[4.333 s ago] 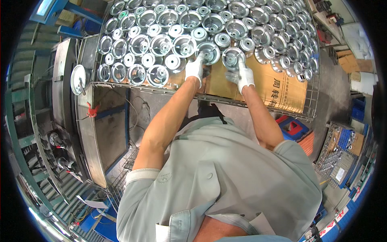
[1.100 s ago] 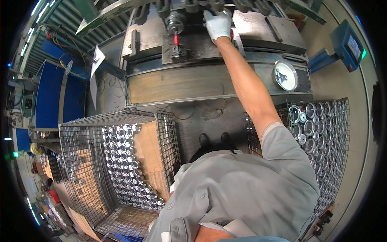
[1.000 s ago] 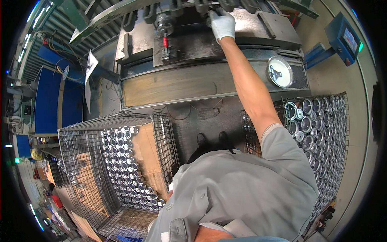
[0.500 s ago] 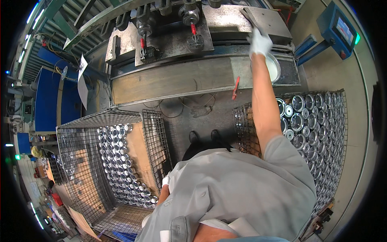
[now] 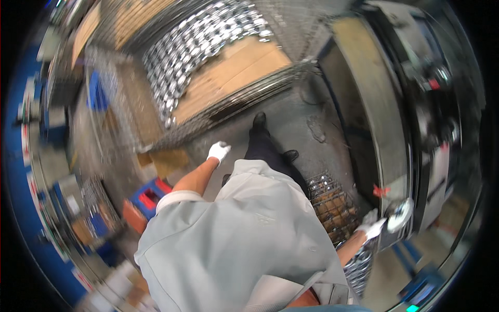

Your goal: The person processes and organizes circular metal components using a machine and a hand tool, then places them into a wire cage with cardboard sheets.

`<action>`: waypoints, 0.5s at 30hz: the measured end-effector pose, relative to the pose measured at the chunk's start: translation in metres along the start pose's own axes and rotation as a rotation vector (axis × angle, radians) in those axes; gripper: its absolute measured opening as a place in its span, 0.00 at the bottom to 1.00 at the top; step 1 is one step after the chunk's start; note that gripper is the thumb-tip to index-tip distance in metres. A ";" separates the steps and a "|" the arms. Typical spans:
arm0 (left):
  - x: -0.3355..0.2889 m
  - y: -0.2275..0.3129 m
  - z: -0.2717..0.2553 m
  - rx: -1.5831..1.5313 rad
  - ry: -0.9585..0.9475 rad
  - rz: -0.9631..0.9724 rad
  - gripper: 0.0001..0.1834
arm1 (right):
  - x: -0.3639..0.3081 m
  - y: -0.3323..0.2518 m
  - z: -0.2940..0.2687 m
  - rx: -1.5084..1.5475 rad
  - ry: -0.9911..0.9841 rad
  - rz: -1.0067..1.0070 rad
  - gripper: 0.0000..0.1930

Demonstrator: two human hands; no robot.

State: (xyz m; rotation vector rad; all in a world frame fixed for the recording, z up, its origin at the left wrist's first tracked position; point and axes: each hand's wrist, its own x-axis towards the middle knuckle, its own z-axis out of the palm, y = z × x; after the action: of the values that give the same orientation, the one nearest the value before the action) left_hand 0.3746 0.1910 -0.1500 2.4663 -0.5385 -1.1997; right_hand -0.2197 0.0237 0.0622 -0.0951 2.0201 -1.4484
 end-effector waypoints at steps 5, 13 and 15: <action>0.014 -0.050 -0.070 -0.069 0.503 -0.083 0.16 | -0.138 0.049 0.106 -0.619 -0.442 0.028 0.17; 0.187 -0.198 -0.219 -0.168 0.665 -0.359 0.20 | -0.378 0.222 0.379 -1.193 -1.235 -0.449 0.13; 0.230 -0.235 -0.231 -0.086 0.524 -0.461 0.21 | -0.410 0.328 0.446 -1.299 -1.493 -0.614 0.15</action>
State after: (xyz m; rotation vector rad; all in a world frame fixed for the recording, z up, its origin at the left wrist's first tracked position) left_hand 0.7340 0.3181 -0.2779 2.7558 0.2299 -0.6332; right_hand 0.4403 -0.0485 -0.1199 -1.7795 1.1738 0.1807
